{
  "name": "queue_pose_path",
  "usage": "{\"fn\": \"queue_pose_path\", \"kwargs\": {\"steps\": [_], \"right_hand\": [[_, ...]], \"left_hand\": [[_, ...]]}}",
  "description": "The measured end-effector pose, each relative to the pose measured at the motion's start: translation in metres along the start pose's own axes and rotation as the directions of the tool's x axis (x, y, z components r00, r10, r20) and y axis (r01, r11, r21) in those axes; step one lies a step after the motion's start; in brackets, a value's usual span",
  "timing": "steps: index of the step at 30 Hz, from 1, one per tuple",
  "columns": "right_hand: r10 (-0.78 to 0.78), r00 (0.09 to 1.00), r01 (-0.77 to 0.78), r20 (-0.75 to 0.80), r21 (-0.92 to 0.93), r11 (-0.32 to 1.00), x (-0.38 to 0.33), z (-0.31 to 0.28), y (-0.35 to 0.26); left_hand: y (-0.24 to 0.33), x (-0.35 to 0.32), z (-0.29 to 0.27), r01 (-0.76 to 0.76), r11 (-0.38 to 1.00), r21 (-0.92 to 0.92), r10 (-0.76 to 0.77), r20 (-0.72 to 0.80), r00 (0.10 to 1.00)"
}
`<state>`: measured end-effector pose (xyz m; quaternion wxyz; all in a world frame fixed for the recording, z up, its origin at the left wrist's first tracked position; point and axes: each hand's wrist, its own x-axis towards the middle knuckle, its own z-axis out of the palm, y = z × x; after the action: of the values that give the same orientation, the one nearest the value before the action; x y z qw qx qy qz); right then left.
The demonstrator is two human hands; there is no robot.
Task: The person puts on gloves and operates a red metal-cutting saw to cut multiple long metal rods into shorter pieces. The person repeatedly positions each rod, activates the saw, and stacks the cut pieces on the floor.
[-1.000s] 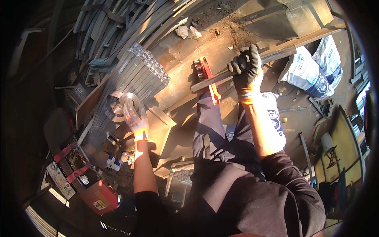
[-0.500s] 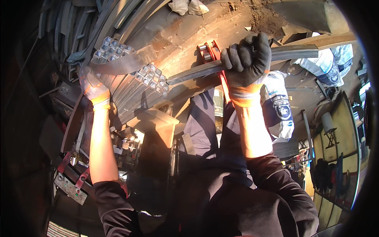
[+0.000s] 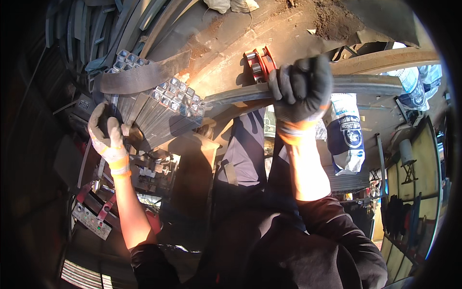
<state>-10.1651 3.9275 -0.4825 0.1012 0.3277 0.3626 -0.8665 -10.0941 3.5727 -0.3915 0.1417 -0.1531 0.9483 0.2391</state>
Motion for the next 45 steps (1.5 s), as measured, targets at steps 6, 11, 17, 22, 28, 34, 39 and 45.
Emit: {"fn": "queue_pose_path", "kwargs": {"steps": [6,11,17,22,28,34,39,45], "right_hand": [[-0.033,0.975,0.059,-0.221,0.113,0.992,-0.012,-0.013,0.013],[0.079,0.992,-0.086,0.095,0.078,0.993,-0.005,-0.026,0.018],[0.045,0.98,-0.001,-0.196,0.216,0.976,0.009,-0.018,0.017],[0.125,0.991,-0.112,-0.049,0.216,0.97,0.014,-0.006,0.02],[0.092,0.988,-0.06,-0.126,0.24,0.969,0.013,-0.008,0.021],[0.142,0.985,-0.128,-0.092,0.143,0.981,0.02,0.005,0.01],[0.098,0.995,-0.095,-0.001,0.224,0.97,0.03,0.014,0.002],[-0.042,0.918,-0.024,-0.393,-0.16,0.987,0.028,0.038,0.012]], "left_hand": [[0.01,0.054,0.027,-0.223,0.964,0.141,0.218,0.054,0.975],[-0.014,0.074,0.024,-0.288,0.954,0.078,0.271,0.181,0.945],[0.017,0.033,-0.039,-0.299,0.937,0.18,0.297,0.036,0.954],[0.008,-0.06,-0.097,-0.013,0.958,0.286,-0.214,0.748,0.628],[0.028,-0.074,-0.057,0.111,0.958,0.265,-0.211,0.388,0.897],[-0.015,0.006,0.031,-0.118,0.941,0.317,0.132,-0.024,0.991],[-0.09,-0.014,0.067,-0.144,0.936,0.321,0.201,-0.154,0.967],[-0.166,-0.072,0.07,-0.23,0.74,0.632,0.319,-0.029,0.947]]}}
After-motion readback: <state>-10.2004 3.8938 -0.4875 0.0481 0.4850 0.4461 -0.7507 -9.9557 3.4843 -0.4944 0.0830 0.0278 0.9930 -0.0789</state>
